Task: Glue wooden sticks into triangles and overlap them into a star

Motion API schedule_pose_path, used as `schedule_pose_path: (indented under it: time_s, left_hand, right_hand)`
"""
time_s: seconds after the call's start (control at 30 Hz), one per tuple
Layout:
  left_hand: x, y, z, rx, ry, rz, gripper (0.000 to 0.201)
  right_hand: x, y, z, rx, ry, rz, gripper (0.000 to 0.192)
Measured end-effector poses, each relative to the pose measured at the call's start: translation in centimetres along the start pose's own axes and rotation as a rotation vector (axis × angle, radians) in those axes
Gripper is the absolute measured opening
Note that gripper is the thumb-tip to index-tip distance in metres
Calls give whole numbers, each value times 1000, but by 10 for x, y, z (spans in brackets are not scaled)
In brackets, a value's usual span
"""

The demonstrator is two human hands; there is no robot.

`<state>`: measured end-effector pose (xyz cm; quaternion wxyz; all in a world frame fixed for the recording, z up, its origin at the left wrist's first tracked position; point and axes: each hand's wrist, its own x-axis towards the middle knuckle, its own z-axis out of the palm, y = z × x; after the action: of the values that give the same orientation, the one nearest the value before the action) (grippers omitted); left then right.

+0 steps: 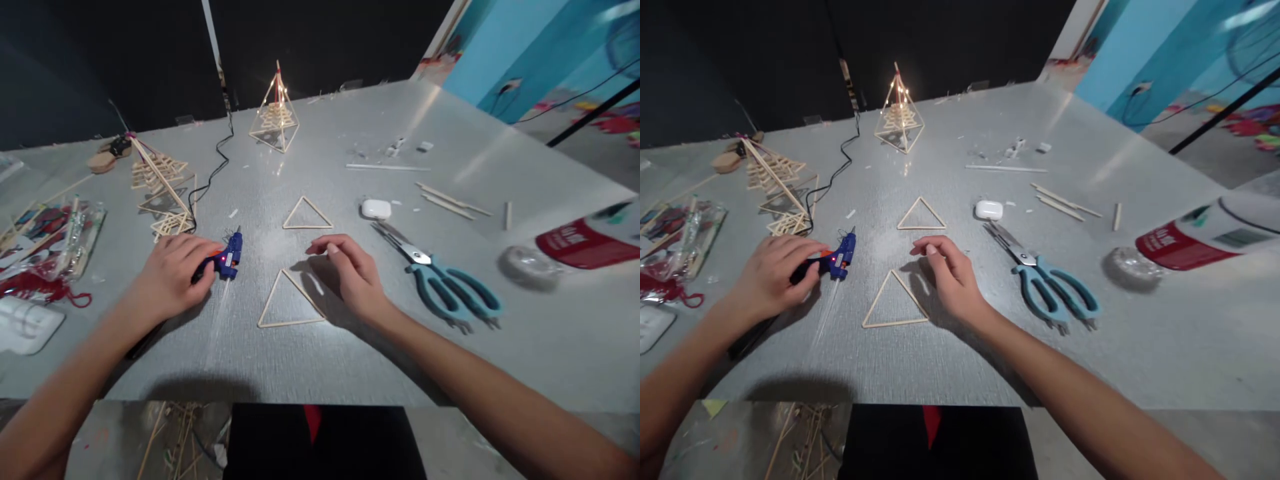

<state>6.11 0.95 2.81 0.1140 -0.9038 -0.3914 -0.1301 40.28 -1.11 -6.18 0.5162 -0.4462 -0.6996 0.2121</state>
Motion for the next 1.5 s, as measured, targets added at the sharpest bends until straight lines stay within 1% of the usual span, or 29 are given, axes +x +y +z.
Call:
schedule_pose_path:
  time_s: [0.07,0.13,0.23,0.33,0.5,0.67,0.87,1.03,1.1,1.27,1.5]
  left_hand:
    - [-1,17,-6,-87,-34,51,33]
    - [-2,38,-6,-110,-61,76,35]
    - [-1,64,4,-115,-119,125,44]
    - [5,76,18,-112,-169,139,49]
    - [11,76,34,-106,-208,138,51]
    - [7,76,40,-112,-210,153,52]
    - [6,74,36,-146,-209,160,57]
    - [3,75,31,-172,-228,178,75]
    - [1,76,31,-174,-231,180,78]
    - [2,79,34,-170,-222,164,72]
    - [0,81,39,-174,-222,154,63]
  right_hand:
    - [1,4,-3,-51,-85,-44,33]
    - [1,5,-5,-107,-190,-110,37]
    - [0,6,-6,-187,-316,-193,45]
    - [-2,4,-4,-263,-380,-229,50]
    - [-3,2,0,-358,-418,-240,48]
    - [-3,1,1,-405,-424,-239,46]
    - [-4,-2,-1,-403,-423,-241,42]
    - [-5,-3,-2,-379,-415,-257,43]
    - [-5,-1,-2,-368,-409,-262,44]
    - [-5,2,-3,-358,-416,-263,44]
    - [-5,0,-4,-365,-446,-249,45]
